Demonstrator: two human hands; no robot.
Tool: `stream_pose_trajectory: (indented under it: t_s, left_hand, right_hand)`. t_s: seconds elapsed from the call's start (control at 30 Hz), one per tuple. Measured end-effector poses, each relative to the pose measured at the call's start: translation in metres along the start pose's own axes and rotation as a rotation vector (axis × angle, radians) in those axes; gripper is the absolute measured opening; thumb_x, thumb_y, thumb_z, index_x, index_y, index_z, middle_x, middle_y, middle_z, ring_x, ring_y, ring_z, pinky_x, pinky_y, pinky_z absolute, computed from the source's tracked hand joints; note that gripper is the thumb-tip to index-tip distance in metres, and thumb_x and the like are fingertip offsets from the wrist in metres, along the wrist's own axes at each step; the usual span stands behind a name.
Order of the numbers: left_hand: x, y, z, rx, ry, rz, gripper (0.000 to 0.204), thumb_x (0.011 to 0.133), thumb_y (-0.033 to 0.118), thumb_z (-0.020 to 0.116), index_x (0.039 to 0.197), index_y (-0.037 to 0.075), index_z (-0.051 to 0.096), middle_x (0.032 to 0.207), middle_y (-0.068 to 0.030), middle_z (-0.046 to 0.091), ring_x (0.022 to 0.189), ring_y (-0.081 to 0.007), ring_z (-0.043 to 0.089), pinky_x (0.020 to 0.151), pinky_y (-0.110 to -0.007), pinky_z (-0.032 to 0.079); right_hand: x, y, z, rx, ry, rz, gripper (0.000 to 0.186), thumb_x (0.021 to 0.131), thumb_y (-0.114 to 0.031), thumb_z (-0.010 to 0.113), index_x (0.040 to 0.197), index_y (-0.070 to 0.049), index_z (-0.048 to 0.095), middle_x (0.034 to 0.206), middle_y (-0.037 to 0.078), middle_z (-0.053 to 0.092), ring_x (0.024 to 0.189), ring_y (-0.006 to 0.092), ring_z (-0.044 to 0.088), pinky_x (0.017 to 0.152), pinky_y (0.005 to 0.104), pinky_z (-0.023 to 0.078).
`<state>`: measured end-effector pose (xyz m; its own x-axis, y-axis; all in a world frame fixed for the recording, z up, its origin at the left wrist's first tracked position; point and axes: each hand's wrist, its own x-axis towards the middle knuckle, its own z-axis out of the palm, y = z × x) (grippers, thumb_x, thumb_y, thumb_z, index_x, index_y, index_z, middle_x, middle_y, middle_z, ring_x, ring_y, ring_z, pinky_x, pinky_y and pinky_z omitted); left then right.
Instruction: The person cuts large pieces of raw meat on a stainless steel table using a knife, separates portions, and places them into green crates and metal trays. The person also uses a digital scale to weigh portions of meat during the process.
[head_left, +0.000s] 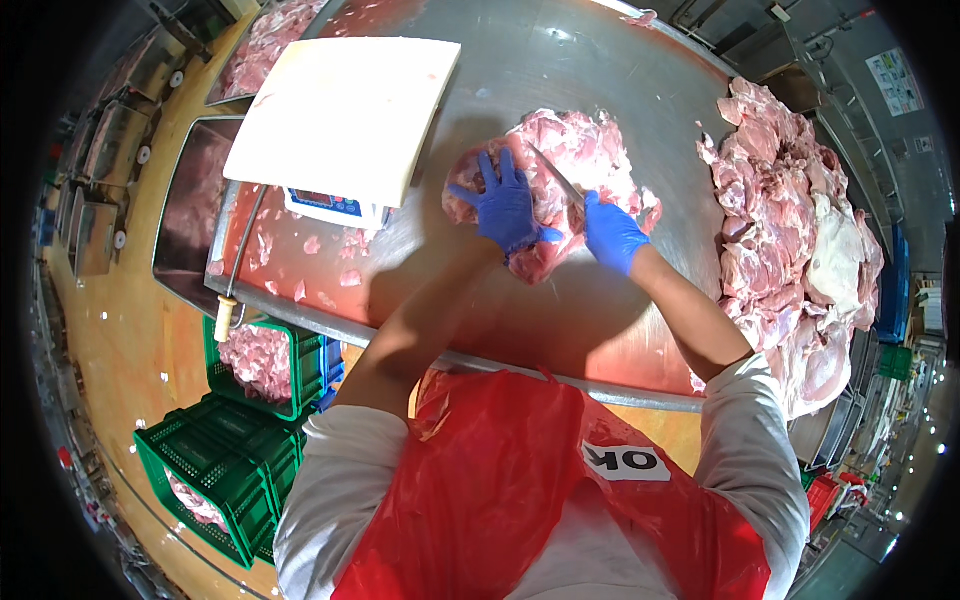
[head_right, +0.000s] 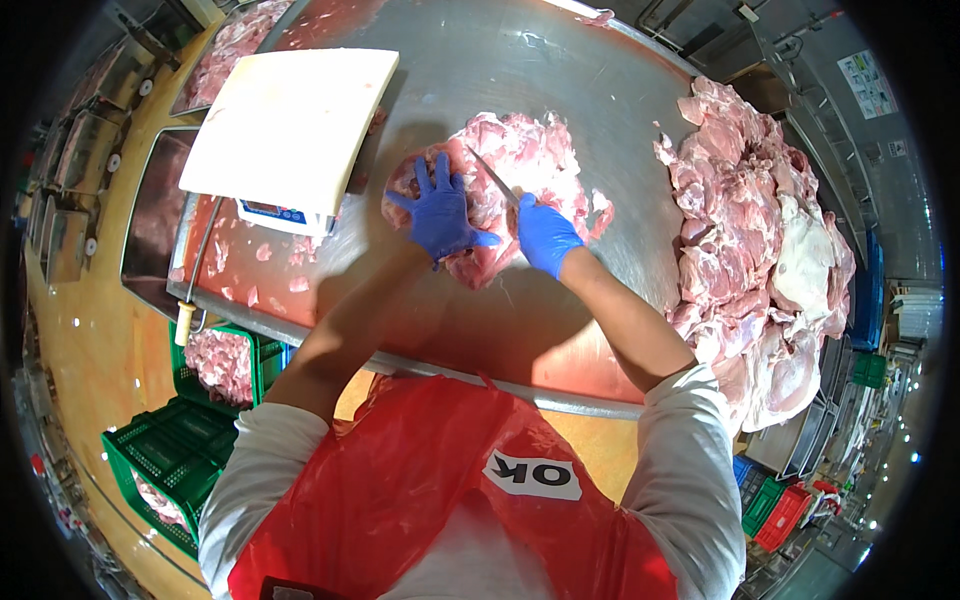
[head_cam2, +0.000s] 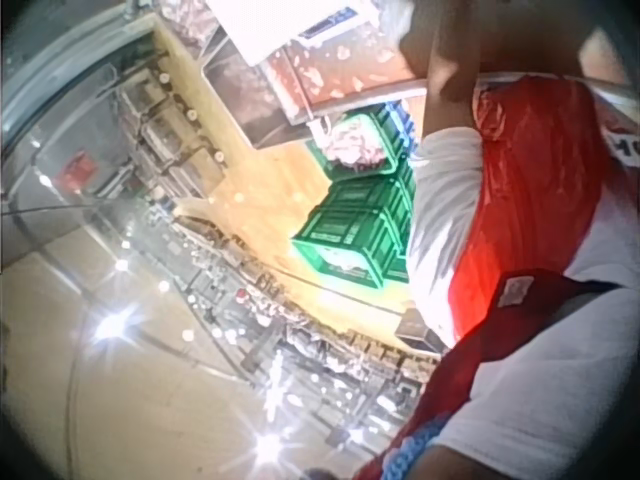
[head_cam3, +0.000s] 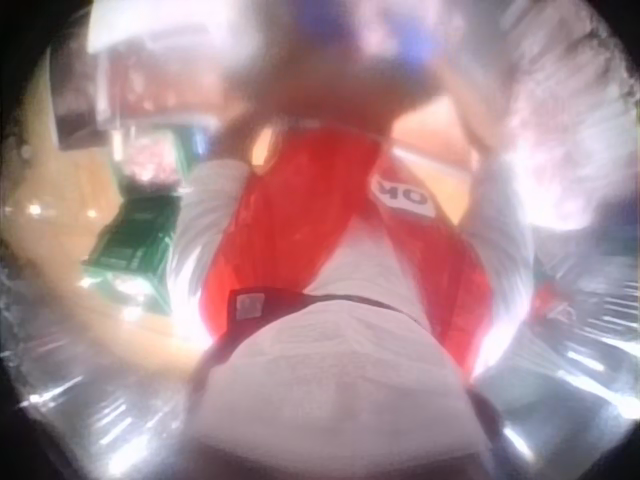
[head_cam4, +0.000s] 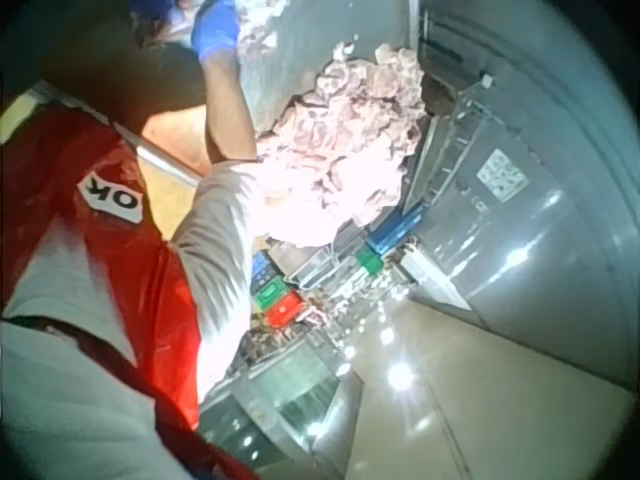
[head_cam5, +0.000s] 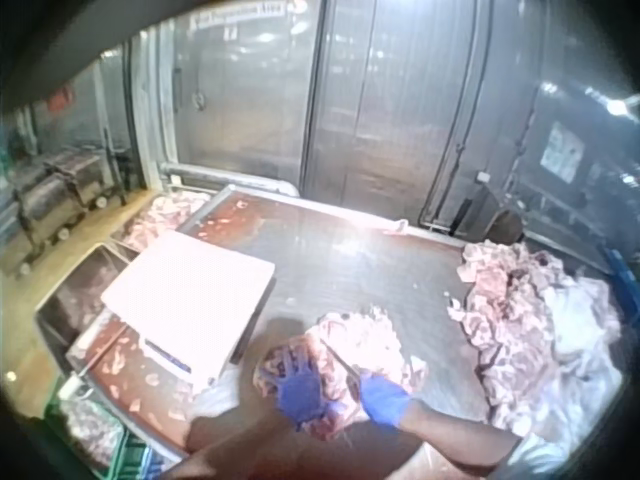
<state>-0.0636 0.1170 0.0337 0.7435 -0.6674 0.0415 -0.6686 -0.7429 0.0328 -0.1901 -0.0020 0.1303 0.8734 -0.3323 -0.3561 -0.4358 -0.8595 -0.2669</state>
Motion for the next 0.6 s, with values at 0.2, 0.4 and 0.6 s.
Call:
stream_pose_trajectory:
  t_s: [0.2, 0.4, 0.6]
  left_hand:
    - [-0.003, -0.011, -0.04, -0.124, -0.227, 0.13, 0.116, 0.05, 0.077, 0.072, 0.146, 0.02, 0.041, 0.157, -0.0111, 0.017, 0.144, -0.0442, 0.008, 0.089, -0.088, 0.016]
    - [-0.004, -0.015, -0.035, -0.192, -0.212, 0.16, 0.107, 0.057, 0.074, 0.069, 0.144, 0.017, 0.045, 0.159, -0.0118, 0.016, 0.145, -0.045, 0.006, 0.085, -0.09, 0.013]
    - [-0.007, -0.012, -0.019, -0.136, -0.159, 0.126, 0.105, 0.057, 0.071, 0.07, 0.142, 0.015, 0.048, 0.16, -0.0119, 0.016, 0.146, -0.0441, 0.005, 0.085, -0.091, 0.012]
  right_hand:
    - [0.071, -0.001, -0.011, -0.142, -0.023, -0.043, 0.031, 0.088, -0.012, 0.054, 0.112, 0.007, 0.052, 0.092, 0.028, 0.066, 0.087, 0.0421, 0.066, 0.076, 0.0477, 0.053]
    - [0.13, -0.028, -0.022, -0.256, -0.182, -0.13, 0.029, 0.084, -0.012, 0.058, 0.107, 0.004, 0.064, 0.101, 0.026, 0.067, 0.095, 0.0392, 0.066, 0.08, 0.044, 0.054]
    - [0.117, -0.009, -0.003, -0.337, -0.279, -0.144, 0.031, 0.081, -0.007, 0.06, 0.111, 0.0, 0.065, 0.113, 0.018, 0.065, 0.102, 0.0321, 0.065, 0.084, 0.0386, 0.054]
